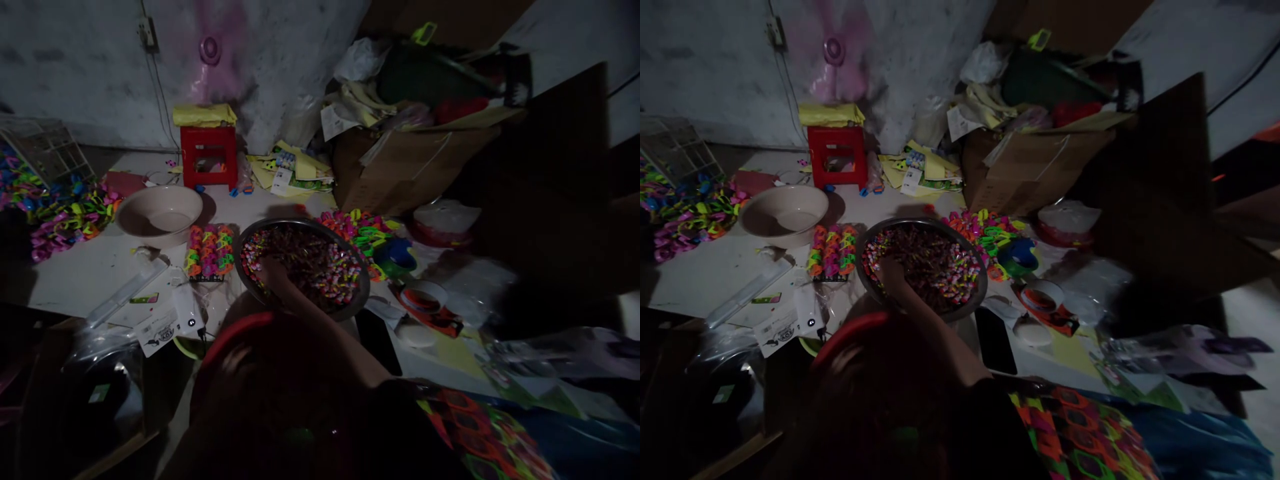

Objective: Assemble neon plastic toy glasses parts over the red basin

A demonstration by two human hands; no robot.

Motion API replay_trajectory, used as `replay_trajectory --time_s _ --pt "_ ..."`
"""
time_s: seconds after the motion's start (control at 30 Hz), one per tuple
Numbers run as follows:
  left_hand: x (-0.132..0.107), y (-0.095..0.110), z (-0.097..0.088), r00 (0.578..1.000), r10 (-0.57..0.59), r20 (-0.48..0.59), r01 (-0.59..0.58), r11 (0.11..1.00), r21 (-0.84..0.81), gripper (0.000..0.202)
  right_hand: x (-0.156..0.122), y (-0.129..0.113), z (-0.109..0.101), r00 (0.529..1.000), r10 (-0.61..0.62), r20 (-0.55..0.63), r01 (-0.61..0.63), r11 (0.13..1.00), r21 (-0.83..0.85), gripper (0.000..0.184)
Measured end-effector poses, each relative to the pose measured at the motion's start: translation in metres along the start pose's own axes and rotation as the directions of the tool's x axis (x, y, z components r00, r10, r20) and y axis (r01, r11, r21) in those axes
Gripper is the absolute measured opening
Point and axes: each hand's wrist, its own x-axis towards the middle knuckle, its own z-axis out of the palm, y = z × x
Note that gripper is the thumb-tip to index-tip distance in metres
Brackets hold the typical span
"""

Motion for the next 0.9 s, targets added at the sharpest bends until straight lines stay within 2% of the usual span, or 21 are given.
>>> replay_trajectory --time_s 0.13,0.3,0.47,0.7,0.8,0.9 --pt "-0.003 0.001 0.0 0.999 -0.017 0.049 0.02 0.999 -0.045 0.033 0.005 0.002 0.003 1.0 -0.028 -0.006 0.028 0.995 -0.097 0.03" --pt "-0.003 -0.001 0.006 0.996 -0.022 0.082 0.029 0.996 -0.086 0.032 0.015 0.0 0.002 0.997 -0.07 0.02 0.072 0.989 -0.132 0.033" --pt "-0.007 -0.005 0.013 0.994 -0.018 0.104 0.029 0.994 -0.105 0.031 0.022 -0.006 0.013 0.998 -0.036 0.061 0.045 0.987 -0.157 0.036" --pt "-0.006 -0.017 0.026 0.993 -0.003 0.117 0.017 0.993 -0.118 0.028 0.04 -0.007 0.01 0.983 -0.007 0.181 0.038 0.985 -0.171 0.03" --pt "-0.004 -0.017 0.025 0.992 0.003 0.123 0.012 0.993 -0.121 0.026 0.044 -0.006 0.007 0.968 0.008 0.249 0.033 0.986 -0.161 0.027" --pt "-0.002 -0.014 0.022 0.992 0.005 0.128 0.01 0.993 -0.117 0.027 0.04 -0.001 0.007 0.966 -0.022 0.259 0.053 0.992 -0.112 0.027"
